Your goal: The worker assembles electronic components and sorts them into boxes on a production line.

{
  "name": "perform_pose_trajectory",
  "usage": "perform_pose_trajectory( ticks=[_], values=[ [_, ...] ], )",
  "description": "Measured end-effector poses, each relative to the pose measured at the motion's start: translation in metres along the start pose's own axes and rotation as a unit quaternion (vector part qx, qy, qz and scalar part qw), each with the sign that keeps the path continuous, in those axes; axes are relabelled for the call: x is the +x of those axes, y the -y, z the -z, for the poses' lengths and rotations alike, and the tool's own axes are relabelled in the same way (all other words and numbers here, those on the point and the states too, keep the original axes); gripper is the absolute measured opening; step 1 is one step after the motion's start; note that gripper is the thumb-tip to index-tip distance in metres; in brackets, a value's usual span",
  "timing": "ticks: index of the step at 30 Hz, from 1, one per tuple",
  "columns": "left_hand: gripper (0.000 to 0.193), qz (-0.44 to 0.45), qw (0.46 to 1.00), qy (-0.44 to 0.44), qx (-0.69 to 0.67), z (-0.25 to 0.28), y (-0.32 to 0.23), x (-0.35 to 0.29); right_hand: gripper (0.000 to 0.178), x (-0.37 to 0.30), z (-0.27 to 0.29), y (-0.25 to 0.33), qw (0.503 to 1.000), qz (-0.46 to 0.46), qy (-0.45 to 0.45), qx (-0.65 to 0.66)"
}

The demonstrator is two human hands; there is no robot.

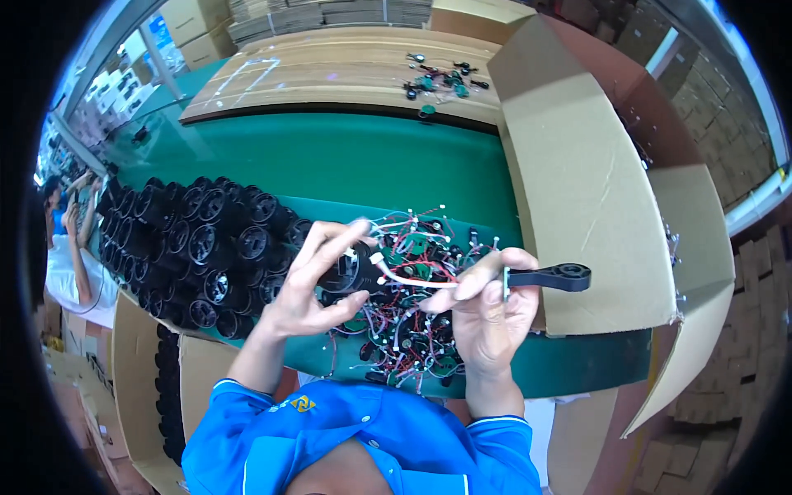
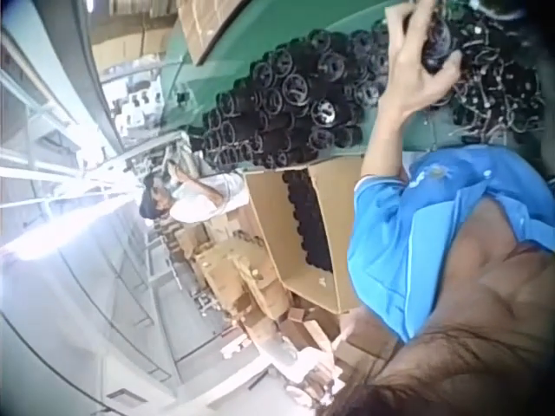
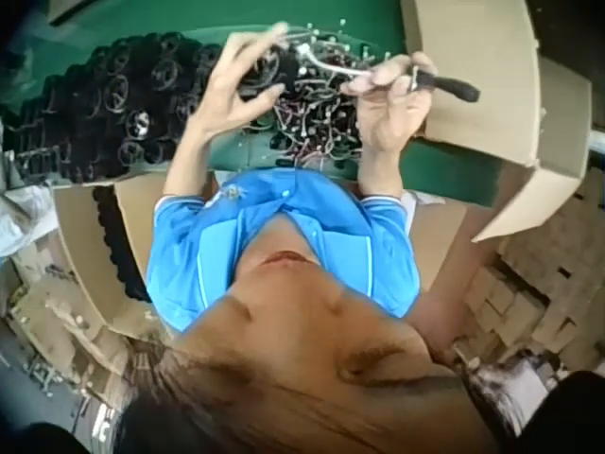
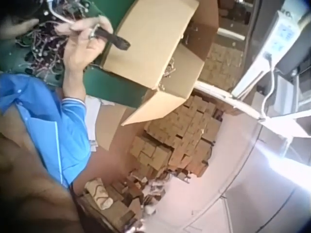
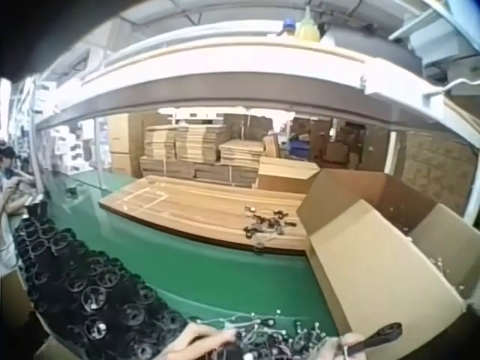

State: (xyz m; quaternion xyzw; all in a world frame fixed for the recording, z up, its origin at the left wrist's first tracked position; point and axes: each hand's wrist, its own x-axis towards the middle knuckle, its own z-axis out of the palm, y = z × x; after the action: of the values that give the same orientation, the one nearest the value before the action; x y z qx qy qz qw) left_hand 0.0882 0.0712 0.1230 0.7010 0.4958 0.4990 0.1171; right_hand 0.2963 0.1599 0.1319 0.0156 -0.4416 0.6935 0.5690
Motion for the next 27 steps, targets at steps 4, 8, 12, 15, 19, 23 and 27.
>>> perform_pose_trajectory(
  ticks=[4, 8, 12, 15, 19, 23, 27],
  values=[
    [0.087, 0.05, 0.988, -0.059, -0.133, -0.028, 0.015, -0.013, 0.041, 0.0, 0.01, -0.007, 0.999, 0.007, 0.037, 0.009],
    [0.08, 0.04, 0.981, -0.072, -0.174, -0.032, 0.029, -0.017, 0.04, 0.004, 0.006, -0.012, 0.993, -0.013, 0.088, -0.083],
    [0.078, 0.032, 0.979, -0.077, -0.185, -0.027, 0.032, -0.019, 0.038, 0.009, 0.001, -0.021, 0.986, -0.02, 0.114, -0.122],
    [0.078, 0.032, 0.979, -0.085, -0.182, -0.022, 0.033, -0.022, 0.036, 0.009, -0.003, -0.025, 0.981, -0.025, 0.128, -0.141],
    [0.078, 0.037, 0.98, -0.094, -0.17, -0.018, 0.034, -0.025, 0.034, 0.007, -0.006, -0.025, 0.977, -0.027, 0.134, -0.165],
    [0.076, 0.002, 0.984, -0.111, -0.136, -0.013, 0.037, -0.025, 0.03, 0.008, -0.013, -0.021, 0.964, -0.07, 0.147, -0.21],
    [0.074, -0.005, 0.995, -0.083, -0.058, -0.001, 0.037, -0.023, 0.032, 0.016, -0.013, -0.009, 0.938, -0.122, 0.187, -0.265]
  ],
)
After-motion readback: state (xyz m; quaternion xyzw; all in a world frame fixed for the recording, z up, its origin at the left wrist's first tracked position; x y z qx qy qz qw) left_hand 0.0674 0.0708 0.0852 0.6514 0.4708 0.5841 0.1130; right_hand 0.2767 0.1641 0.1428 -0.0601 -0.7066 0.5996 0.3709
